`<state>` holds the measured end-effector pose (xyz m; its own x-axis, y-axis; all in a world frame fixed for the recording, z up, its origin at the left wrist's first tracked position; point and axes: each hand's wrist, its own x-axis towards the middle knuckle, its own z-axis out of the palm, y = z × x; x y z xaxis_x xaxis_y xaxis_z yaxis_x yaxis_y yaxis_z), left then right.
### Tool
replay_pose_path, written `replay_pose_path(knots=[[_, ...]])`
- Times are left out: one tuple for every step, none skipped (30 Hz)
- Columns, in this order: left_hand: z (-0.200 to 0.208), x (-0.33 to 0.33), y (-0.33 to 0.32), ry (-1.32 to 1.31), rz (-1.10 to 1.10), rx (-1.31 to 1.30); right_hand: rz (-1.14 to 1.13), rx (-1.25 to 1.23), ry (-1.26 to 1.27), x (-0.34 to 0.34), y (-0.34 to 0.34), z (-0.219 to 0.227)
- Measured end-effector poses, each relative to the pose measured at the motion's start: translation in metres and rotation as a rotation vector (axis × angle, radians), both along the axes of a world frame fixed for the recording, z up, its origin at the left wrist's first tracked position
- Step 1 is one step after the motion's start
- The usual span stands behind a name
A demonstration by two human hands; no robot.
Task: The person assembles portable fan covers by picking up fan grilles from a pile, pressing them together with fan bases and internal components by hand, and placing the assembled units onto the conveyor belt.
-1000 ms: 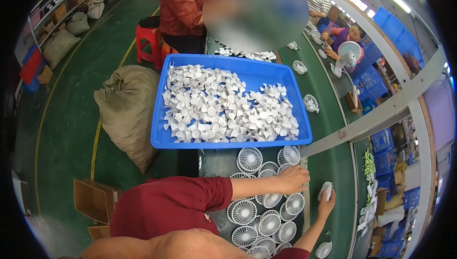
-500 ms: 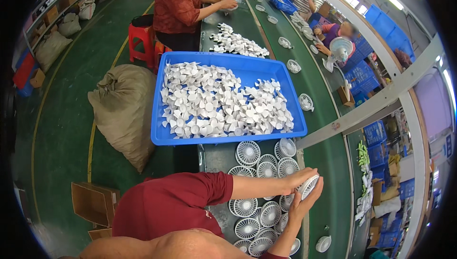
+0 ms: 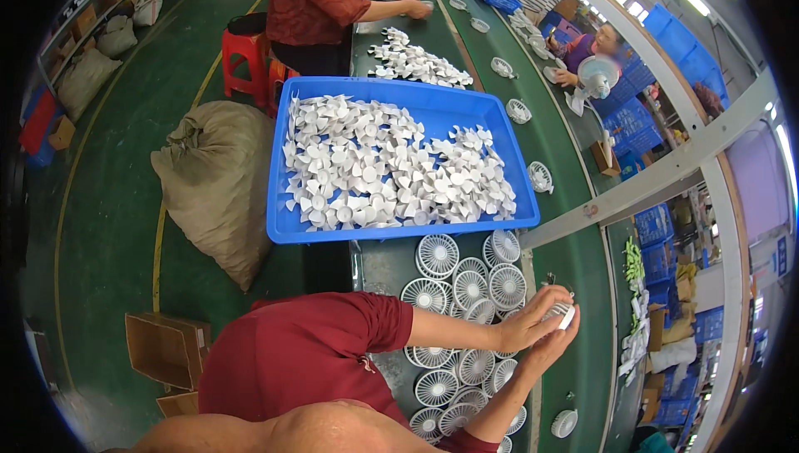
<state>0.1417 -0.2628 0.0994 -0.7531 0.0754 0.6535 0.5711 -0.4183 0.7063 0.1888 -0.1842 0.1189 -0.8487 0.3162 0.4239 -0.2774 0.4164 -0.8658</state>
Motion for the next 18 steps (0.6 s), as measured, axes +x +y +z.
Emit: replay_pose_path(knots=[[0.0,0.001,0.003,-0.088,-0.082,0.065,-0.018,-0.018,0.021,0.003,0.0,0.001],[0.0,0.002,0.005,-0.177,-0.163,0.13,-0.019,-0.017,0.02,0.004,-0.001,0.003],[-0.001,0.001,0.005,-0.34,-0.346,0.209,-0.067,0.186,0.106,0.003,-0.005,0.005],[-0.001,-0.001,0.006,-0.342,-0.346,0.212,-0.113,0.392,0.193,0.003,-0.008,0.006],[-0.002,-0.004,0.008,-0.465,-0.493,0.255,-0.1,0.426,0.216,0.002,-0.009,0.005],[-0.004,-0.007,0.009,-0.589,-0.64,0.298,-0.097,0.429,0.213,0.003,-0.011,0.004],[-0.002,-0.007,0.009,-0.677,-0.654,0.293,-0.105,0.449,0.219,0.004,-0.012,0.003],[0.0,-0.009,0.007,-0.678,-0.656,0.295,-0.113,0.468,0.225,0.005,-0.012,0.002],[0.002,-0.012,0.005,-0.773,-0.735,0.3,-0.113,0.47,0.222,0.005,-0.012,0.002],[0.006,-0.014,-0.001,-0.869,-0.813,0.306,-0.136,0.547,0.231,0.003,-0.013,0.002],[0.007,-0.015,-0.005,-0.852,-0.817,0.301,-0.158,0.623,0.24,0.002,-0.014,0.002],[0.003,-0.016,0.0,-0.855,-0.817,0.304,-0.156,0.625,0.237,0.0,-0.017,0.0],[0.0,-0.015,0.003,-0.68,-0.669,0.276,-0.135,0.496,0.235,-0.003,-0.021,-0.003],[-0.001,-0.014,0.006,-0.506,-0.52,0.246,-0.115,0.367,0.232,-0.006,-0.025,-0.006],[-0.003,-0.01,0.009,-0.358,-0.289,0.222,-0.115,0.368,0.229,-0.01,-0.026,-0.009],[0.0,-0.008,0.006,-0.31,-0.239,0.198,-0.107,0.283,0.216,-0.012,-0.025,-0.012],[0.001,-0.009,0.002,-0.26,-0.189,0.174,-0.1,0.197,0.204,-0.013,-0.023,-0.015],[0.002,-0.01,0.002,-0.257,-0.16,0.148,-0.094,0.111,0.194,-0.013,-0.021,-0.015]])
